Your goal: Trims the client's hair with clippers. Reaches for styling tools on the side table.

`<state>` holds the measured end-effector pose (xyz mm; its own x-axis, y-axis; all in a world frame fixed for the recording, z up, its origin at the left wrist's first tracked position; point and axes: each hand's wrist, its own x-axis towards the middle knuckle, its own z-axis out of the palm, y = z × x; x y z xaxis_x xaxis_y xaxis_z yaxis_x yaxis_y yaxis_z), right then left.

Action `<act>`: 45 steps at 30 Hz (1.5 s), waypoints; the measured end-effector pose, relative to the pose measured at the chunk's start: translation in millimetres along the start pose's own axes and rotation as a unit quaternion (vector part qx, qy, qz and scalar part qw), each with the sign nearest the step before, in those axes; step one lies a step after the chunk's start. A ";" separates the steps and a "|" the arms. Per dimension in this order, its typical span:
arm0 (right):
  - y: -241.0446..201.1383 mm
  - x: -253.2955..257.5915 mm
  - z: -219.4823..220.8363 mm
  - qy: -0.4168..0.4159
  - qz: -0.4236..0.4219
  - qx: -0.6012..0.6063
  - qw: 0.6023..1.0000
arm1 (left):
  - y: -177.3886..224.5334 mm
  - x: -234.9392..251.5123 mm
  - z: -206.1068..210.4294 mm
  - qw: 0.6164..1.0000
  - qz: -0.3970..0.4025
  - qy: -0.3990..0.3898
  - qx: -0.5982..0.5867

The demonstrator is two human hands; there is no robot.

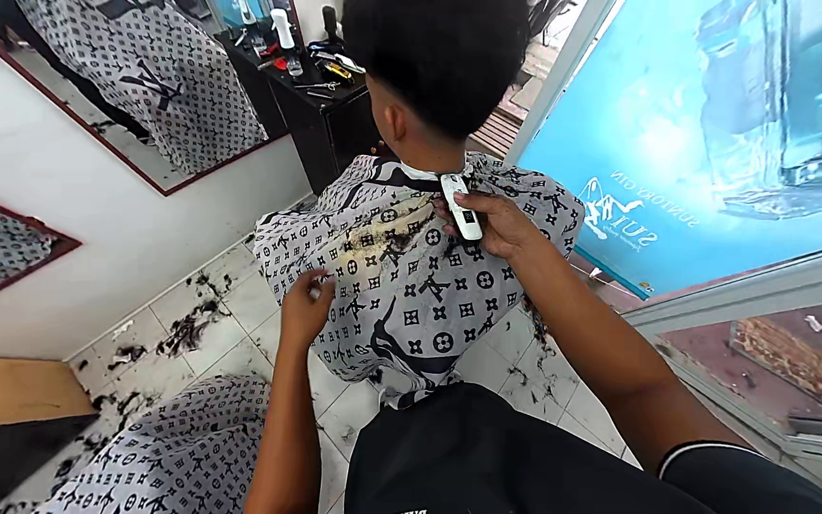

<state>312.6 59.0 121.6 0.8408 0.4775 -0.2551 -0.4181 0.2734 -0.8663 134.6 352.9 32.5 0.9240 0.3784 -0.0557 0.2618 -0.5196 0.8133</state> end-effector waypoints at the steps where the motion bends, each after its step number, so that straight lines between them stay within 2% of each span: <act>1: -0.6 -0.8 2.1 0.003 -0.007 -0.005 1.000 | 26.9 14.8 0.3 0.999 0.049 -0.019 0.008; 4: -1.5 -4.6 6.3 0.014 -0.055 -0.059 0.997 | 101.0 53.9 11.0 0.978 0.189 -0.085 0.038; 6: -2.6 -7.6 2.6 0.028 -0.067 -0.102 0.992 | 134.7 80.2 25.6 0.960 0.241 -0.124 0.068; 8: -5.2 -11.3 -4.0 0.045 -0.046 -0.107 0.992 | 154.8 102.1 43.6 0.949 0.266 -0.140 0.094; 11: -15.3 -13.9 -15.8 0.049 -0.008 -0.111 0.993 | 169.0 117.8 64.3 0.945 0.261 -0.146 0.131; 19: -53.5 -6.4 -8.5 -0.004 0.070 -0.221 0.973 | 154.8 106.0 85.7 0.951 0.232 -0.149 0.142; 24: -56.7 -0.7 1.0 0.020 0.108 -0.189 0.976 | 146.4 100.8 89.5 0.954 0.231 -0.129 0.141; 29: -45.6 -2.1 10.0 0.017 0.051 -0.188 0.981 | 141.4 102.0 86.2 0.958 0.238 -0.135 0.089; 33: -32.2 -2.2 13.0 0.038 0.064 -0.149 0.986 | 133.7 107.8 80.5 0.964 0.204 -0.170 0.017; 36: -27.4 -2.6 21.2 0.051 0.020 -0.124 0.991 | 129.9 110.1 77.6 0.968 0.177 -0.175 -0.025; 38: -21.7 -2.6 24.5 0.052 0.003 -0.114 0.992 | 127.8 110.4 76.5 0.969 0.170 -0.178 -0.036; 42: -10.6 0.3 27.3 0.064 0.020 -0.075 0.995 | 122.9 111.6 75.6 0.968 0.171 -0.179 -0.040; 45: -3.7 2.0 36.3 0.078 -0.040 -0.080 0.993 | 122.0 112.3 75.8 0.968 0.165 -0.182 -0.049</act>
<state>303.3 89.3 139.9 0.9171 0.3216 -0.2355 -0.2985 0.1626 -0.9404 291.4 274.0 81.6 0.9945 -0.1002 0.0313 -0.0762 -0.4836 0.8720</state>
